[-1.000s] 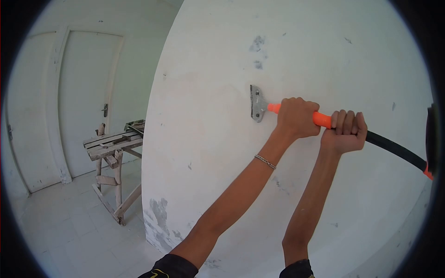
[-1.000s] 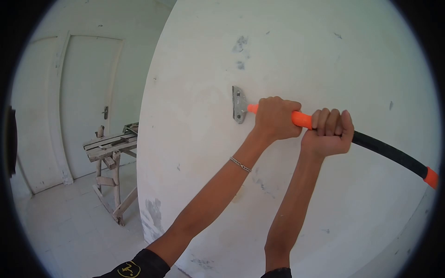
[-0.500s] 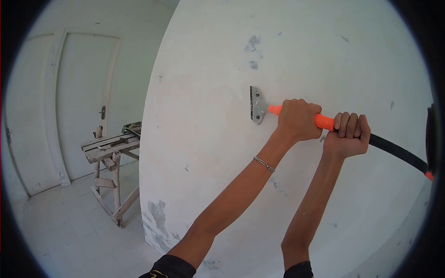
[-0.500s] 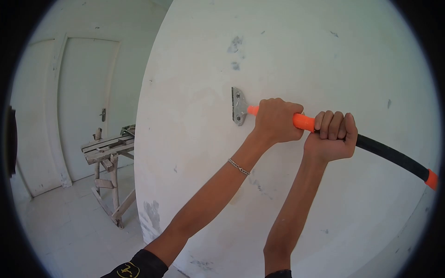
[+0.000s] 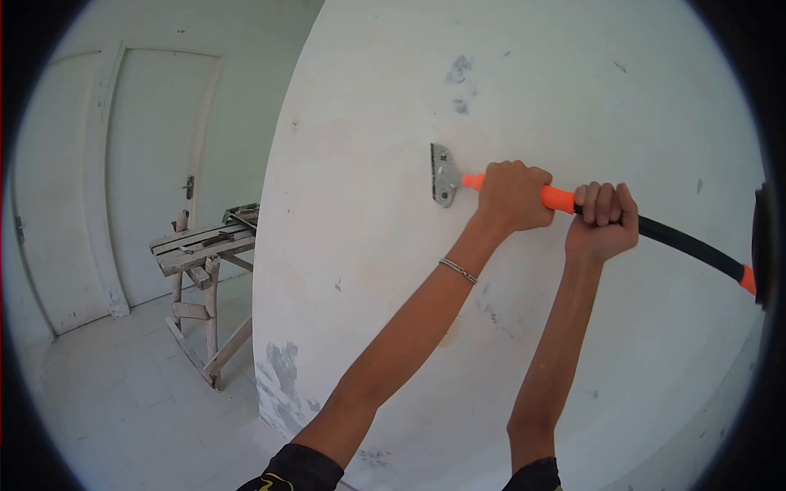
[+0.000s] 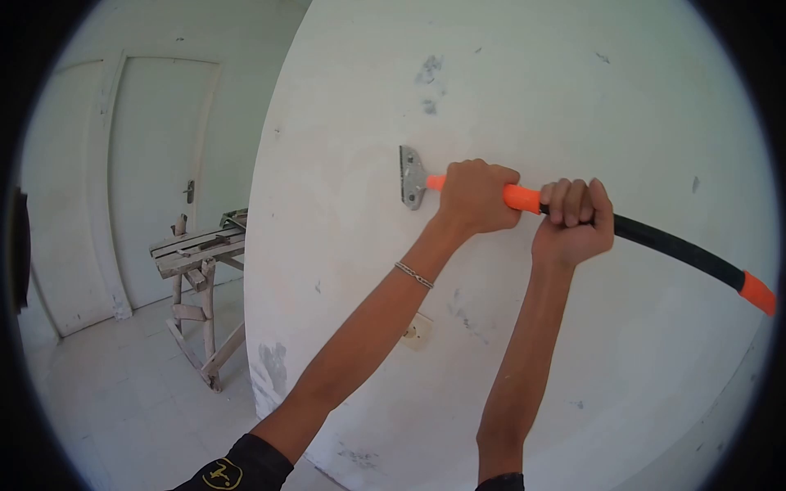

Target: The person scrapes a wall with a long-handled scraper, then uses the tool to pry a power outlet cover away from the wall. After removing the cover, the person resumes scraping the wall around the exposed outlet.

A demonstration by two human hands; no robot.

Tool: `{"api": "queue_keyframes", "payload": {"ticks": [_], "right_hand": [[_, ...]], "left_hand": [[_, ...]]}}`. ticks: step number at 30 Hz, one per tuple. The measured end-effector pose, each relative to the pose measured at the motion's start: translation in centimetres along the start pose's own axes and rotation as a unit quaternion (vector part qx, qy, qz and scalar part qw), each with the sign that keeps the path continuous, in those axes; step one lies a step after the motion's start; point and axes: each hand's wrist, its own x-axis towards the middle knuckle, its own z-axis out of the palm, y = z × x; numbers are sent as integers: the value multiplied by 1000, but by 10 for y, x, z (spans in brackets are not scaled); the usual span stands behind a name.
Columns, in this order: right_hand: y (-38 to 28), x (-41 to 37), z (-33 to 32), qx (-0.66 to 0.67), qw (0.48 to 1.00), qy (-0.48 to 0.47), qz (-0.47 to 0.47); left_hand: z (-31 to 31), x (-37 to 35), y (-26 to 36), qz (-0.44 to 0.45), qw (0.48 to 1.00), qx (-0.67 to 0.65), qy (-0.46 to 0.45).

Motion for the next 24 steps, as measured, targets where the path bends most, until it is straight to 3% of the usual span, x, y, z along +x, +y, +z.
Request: {"api": "queue_keyframes", "payload": {"ticks": [1,3,5,6,9,11,13,17,19,24], "right_hand": [[-5,2,-4,18,999,-19,-28],[11,-4,-9,46,997,-46,-35],[32,-10,-3,-15,998,-42,43],[35,-14,1,-23,997,-33,62],[20,-15,-1,9,999,-20,32],[25,-12,-8,37,998,-44,15],[42,-15,-8,59,996,0,64],[51,-35,-1,-10,988,-52,147],[37,-34,-5,-13,988,-58,143],[-35,-10,7,-23,997,-72,10]], "left_hand": [[1,2,5,33,999,-16,26],[-3,-2,-3,17,1000,2,-10],[-11,-11,-30,-21,1000,10,8],[-14,-12,-39,-47,997,17,-59],[-12,-12,-25,-1,1000,2,-2],[-14,-9,-22,-5,999,9,-39],[-9,-17,-37,-21,999,24,11],[-25,-38,-63,-42,997,52,-28],[-21,-38,-51,-38,997,61,-30],[-6,-6,19,37,995,-88,22]]}}
